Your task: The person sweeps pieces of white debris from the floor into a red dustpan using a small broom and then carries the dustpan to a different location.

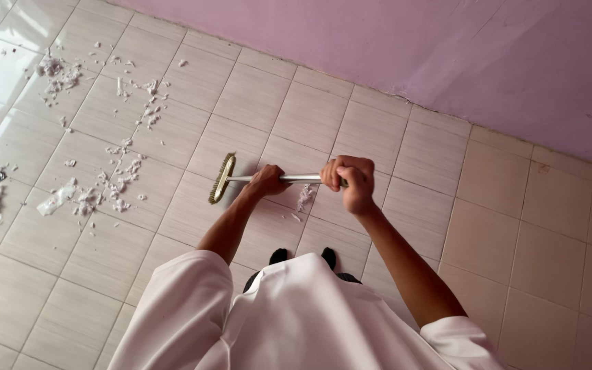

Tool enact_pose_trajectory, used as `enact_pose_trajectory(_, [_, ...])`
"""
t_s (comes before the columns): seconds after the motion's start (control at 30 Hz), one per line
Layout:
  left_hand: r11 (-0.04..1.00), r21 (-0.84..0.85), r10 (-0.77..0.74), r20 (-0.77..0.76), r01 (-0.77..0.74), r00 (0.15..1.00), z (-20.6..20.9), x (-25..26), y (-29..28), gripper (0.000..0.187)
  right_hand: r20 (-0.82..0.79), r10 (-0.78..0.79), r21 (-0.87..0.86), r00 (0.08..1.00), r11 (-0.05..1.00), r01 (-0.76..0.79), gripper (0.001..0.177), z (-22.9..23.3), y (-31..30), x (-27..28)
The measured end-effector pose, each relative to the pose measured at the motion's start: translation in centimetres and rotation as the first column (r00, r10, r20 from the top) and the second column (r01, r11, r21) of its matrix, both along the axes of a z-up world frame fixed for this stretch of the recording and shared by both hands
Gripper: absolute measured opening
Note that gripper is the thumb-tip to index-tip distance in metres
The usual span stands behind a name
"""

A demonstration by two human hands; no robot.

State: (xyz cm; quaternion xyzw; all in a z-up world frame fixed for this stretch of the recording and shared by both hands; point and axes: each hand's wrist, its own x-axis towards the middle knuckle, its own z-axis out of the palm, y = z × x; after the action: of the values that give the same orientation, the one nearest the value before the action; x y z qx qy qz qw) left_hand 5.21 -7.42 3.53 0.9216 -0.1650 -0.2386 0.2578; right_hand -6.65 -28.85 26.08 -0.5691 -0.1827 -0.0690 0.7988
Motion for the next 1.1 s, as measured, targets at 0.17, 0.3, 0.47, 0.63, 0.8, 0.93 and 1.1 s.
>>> enact_pose_trajectory(0.17, [0.999,0.034,0.002,-0.008,-0.002,1.0,-2.3,0.9,3.5,0.025,-0.022,0.007,-0.005,1.0,1.0,-0.007,0.023,-1.8,4.4,1.0])
enact_pose_trajectory(0.3, [0.999,0.042,-0.016,-0.071,0.019,0.997,-3.2,0.8,4.4,0.029,-0.054,0.01,-0.06,0.998,0.998,-0.013,0.022,-2.1,6.3,1.5])
enact_pose_trajectory(0.47, [0.999,0.0,0.046,-0.052,-0.046,0.998,-3.3,-0.6,4.9,0.021,-0.072,0.018,-0.088,0.997,0.996,-0.024,0.024,-2.4,7.6,1.3])
enact_pose_trajectory(0.63, [0.993,-0.012,0.12,-0.018,-0.121,0.993,-3.5,-1.8,5.0,0.023,-0.081,0.017,-0.106,0.997,0.994,-0.026,0.023,-2.7,8.1,0.8])
enact_pose_trajectory(0.8, [0.984,-0.003,0.179,0.036,-0.179,0.983,-4.1,-1.9,4.0,0.023,-0.097,0.011,-0.096,0.995,0.995,-0.02,0.023,-2.9,7.4,0.8])
enact_pose_trajectory(0.93, [0.978,0.003,0.207,0.021,-0.207,0.978,-4.2,-2.2,2.5,0.021,-0.063,0.012,-0.077,0.998,0.997,-0.017,0.022,-3.1,5.7,0.3])
enact_pose_trajectory(1.1, [0.982,0.025,0.186,0.037,-0.187,0.982,-4.3,-3.7,-0.6,0.02,-0.057,0.036,-0.08,0.998,0.996,-0.04,0.019,-3.7,2.4,-1.0])
